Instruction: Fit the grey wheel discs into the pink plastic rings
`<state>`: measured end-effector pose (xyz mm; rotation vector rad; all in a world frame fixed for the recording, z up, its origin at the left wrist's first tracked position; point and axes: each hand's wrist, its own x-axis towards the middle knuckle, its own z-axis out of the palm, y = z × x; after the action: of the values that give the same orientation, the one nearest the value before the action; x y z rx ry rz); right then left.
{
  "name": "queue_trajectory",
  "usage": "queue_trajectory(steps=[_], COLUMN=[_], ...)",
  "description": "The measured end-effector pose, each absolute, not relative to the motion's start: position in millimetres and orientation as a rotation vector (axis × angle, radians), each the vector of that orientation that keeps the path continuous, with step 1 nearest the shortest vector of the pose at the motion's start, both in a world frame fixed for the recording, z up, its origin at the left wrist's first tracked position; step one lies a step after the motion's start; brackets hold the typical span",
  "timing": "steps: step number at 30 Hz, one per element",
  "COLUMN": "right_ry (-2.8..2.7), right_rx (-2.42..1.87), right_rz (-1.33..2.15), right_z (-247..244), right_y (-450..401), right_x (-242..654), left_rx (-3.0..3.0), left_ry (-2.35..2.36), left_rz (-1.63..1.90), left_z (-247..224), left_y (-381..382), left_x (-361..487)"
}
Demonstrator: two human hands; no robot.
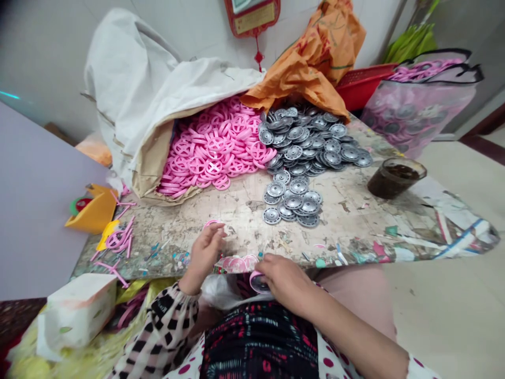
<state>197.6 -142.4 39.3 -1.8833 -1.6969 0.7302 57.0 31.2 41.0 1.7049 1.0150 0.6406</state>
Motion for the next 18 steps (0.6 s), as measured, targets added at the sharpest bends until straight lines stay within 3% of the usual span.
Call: queue_trajectory(steps=[3, 9, 14, 18], right_ry=[-1.847, -1.701, -1.851, -1.895], right_rx=[-2.001, -2.313, -2.358, -2.153], right_rz=[0.572, 0.059, -0.141, -0.164], right_z=[42, 43, 31, 29], right_y=[-143, -101, -80, -83], right_x=[196, 236, 260, 267], left_rx=[2.121, 2.68, 2.692, 2.254], left_ry=[1.154, 1.11, 1.049, 1.073], left_rz=[0.765, 0.474, 0.381, 0.695], left_z=[38, 31, 26, 29], left_y=[59, 74, 68, 63], left_x=[39, 33, 35, 35])
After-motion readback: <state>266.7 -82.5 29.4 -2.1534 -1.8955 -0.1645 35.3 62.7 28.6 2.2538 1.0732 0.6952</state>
